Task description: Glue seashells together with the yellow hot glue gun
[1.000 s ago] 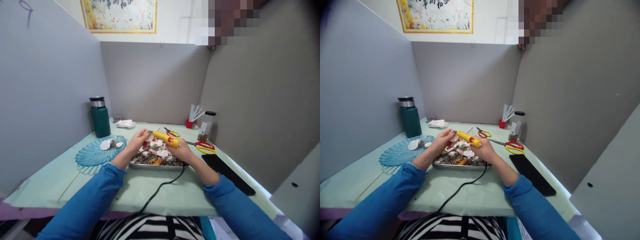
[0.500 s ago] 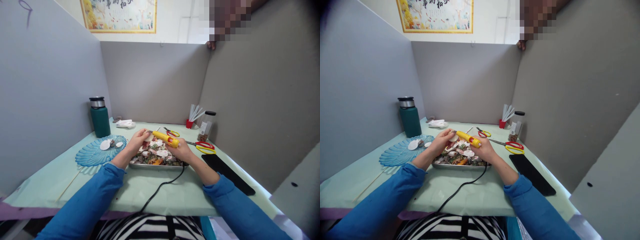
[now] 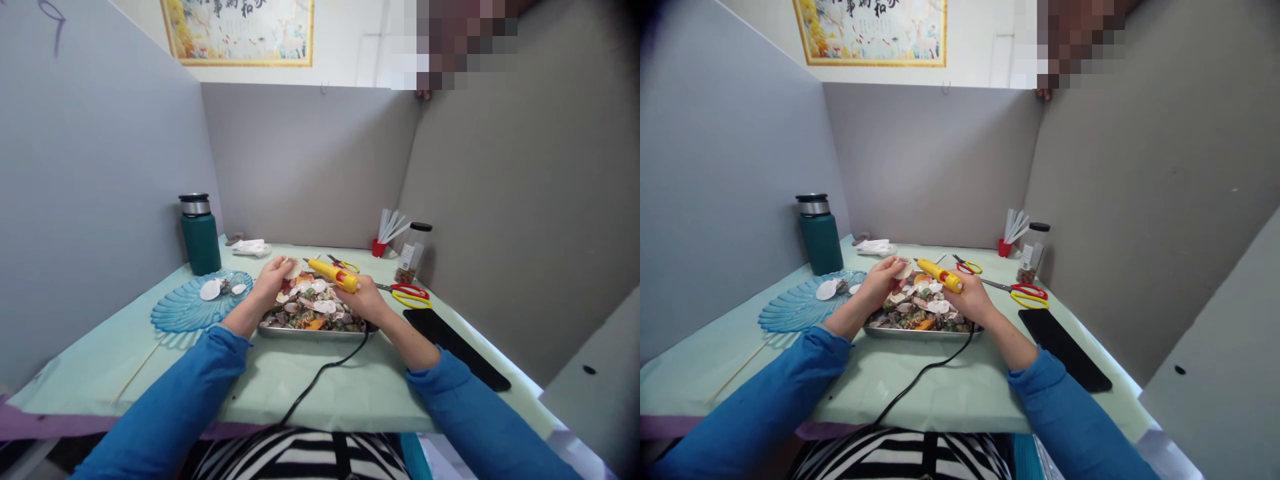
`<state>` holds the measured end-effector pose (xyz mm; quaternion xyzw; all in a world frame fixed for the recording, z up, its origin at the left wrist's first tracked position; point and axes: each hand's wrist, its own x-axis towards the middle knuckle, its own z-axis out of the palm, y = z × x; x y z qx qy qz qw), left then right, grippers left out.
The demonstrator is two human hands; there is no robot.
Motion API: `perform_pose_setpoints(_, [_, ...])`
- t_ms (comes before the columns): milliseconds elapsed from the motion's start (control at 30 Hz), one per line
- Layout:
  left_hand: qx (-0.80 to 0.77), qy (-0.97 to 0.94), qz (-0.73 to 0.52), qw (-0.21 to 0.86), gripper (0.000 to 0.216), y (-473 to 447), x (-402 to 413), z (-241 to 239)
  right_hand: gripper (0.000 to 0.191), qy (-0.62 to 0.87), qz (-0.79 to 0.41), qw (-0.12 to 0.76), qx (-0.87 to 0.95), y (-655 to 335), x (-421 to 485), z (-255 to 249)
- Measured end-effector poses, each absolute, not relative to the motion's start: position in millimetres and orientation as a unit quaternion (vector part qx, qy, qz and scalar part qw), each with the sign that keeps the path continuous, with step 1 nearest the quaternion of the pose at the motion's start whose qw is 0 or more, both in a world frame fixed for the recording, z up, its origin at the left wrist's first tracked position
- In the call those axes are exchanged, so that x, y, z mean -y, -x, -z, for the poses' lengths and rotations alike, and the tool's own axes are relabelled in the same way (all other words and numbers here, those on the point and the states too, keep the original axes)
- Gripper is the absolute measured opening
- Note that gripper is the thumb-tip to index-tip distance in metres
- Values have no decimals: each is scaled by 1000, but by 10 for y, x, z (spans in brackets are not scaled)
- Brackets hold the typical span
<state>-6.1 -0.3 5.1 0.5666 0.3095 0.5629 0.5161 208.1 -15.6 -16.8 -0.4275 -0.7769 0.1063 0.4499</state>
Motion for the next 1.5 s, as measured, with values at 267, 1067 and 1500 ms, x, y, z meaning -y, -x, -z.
perform_pose_setpoints(267, [-322, -573, -564, 499, 22, 49, 4, -54, 23, 548, 68, 187, 812, -2166, 172, 88])
perform_pose_setpoints(1067, [-287, -677, -509, 448, 30, 2, 124, -68, 23, 373, 121, 436, 810, -1760, 303, -254])
perform_pose_setpoints(1500, [-298, -708, -481, 424, 29, 3, 104, -16, 32, 395, 126, 463, 783, -1687, 326, -36])
